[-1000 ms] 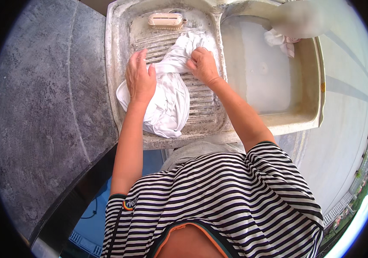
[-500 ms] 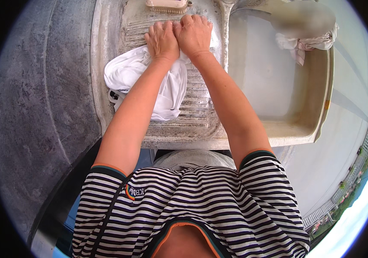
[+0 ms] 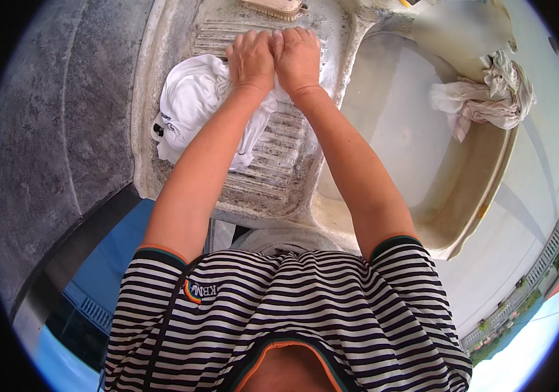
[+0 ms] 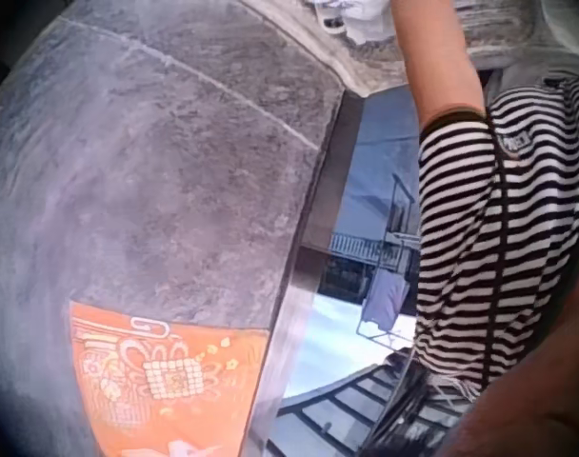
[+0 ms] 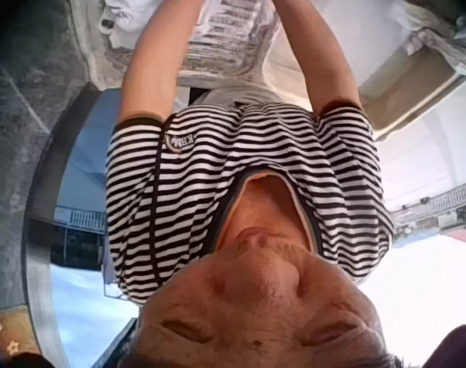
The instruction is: The person hand-washes a white t-shirt in a utility sink using a brush and soap. They scrub the garment on the washboard, rinse it under running water, and wring it out repeatedly.
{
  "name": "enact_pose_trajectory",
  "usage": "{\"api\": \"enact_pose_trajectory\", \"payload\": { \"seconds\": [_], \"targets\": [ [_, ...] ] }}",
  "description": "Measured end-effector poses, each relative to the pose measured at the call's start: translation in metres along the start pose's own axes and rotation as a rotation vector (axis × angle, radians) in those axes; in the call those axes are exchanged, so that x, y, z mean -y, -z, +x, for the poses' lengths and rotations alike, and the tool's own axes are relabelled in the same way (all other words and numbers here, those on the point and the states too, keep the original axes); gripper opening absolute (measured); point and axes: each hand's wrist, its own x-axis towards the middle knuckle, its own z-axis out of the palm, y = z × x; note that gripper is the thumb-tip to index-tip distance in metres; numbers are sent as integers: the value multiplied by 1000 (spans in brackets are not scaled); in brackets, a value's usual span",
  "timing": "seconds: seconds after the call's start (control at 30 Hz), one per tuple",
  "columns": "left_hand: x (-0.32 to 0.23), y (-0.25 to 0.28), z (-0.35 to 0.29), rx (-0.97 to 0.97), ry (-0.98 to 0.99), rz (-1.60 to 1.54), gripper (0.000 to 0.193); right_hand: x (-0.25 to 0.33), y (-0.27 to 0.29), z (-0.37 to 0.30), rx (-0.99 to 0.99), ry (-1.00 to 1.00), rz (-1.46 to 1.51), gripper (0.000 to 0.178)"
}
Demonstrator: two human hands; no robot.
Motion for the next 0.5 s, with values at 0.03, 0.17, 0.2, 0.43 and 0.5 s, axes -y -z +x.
{"api": "enact_pose_trajectory", "payload": {
  "seconds": [0.03, 0.17, 0.2, 0.43, 0.5],
  "targets": [
    [2, -2, 2, -3, 25, 38, 23, 2, 0, -4, -32, -22, -30, 27],
    [-12, 19, -38, 48, 122, -12, 23, 22, 21, -42, 5, -102, 51, 23],
    [-16, 35, -62, 23, 83, -78, 25, 26, 32, -65, 16, -60, 202, 20],
    [-18, 33, -56, 43, -85, -3, 34, 14, 25, -58, 73, -63, 156, 22],
    [-13, 22, -12, 168, 44, 122, 29, 17, 9, -19, 28, -156, 152, 25]
  ]
}}
